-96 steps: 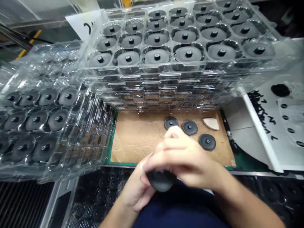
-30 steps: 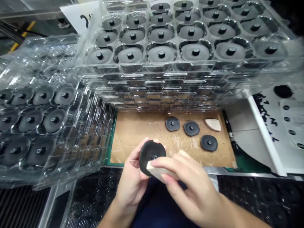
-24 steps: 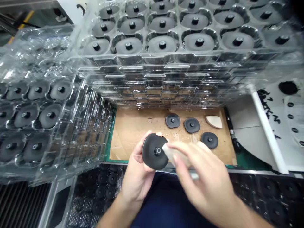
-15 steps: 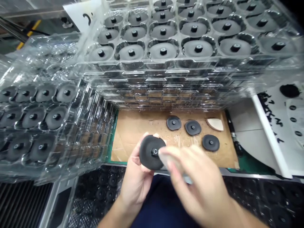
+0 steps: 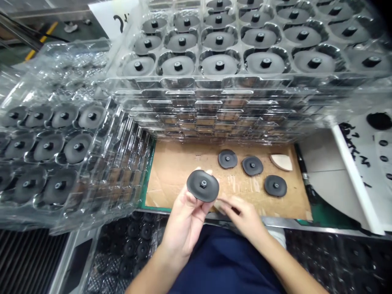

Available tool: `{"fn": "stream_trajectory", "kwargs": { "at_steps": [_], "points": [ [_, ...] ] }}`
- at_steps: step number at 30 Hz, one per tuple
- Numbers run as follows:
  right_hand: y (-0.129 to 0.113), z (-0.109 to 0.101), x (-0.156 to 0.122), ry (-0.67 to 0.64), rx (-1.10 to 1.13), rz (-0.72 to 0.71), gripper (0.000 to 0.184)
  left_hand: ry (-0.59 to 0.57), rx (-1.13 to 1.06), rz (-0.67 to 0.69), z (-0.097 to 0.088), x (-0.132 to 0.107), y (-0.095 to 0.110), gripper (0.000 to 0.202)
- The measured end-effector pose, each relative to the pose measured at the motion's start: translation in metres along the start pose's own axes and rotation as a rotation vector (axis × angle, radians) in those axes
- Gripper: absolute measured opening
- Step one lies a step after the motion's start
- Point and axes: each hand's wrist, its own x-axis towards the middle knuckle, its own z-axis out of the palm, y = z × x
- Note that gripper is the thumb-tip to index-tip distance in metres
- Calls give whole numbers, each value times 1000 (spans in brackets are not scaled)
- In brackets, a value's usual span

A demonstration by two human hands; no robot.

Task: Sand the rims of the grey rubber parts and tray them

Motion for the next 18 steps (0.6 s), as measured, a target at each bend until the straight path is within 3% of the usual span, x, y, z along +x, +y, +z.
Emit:
{"fn": "stream_trajectory", "kwargs": {
  "at_steps": [4,6,9,11,12,16,18],
  "points": [
    [-50,-31,18,176,43,-23,23,-50,24,4,3,-2,-1,54],
    [-80,-43,24,286,52,-225,24,-75,46,0,4,-4,-2,52],
    [-109,-49,26,64,37,-453,23,-99,119,-12,3,-6,-3,45],
    [-116,-47,26,-140,24,-444,21,-74,149,-14,2,-7,-3,42],
    [-117,-46,27,-178,8,-429,20,-64,147,-15,2,-7,-3,42],
    [-111,-41,28,21,-12,-490,21,-96,119,-32,6,-6,-4,43],
    [-100,-43,23,-31,53,-468,22,-87,115,-23,7,-5,-2,46]
  ]
}}
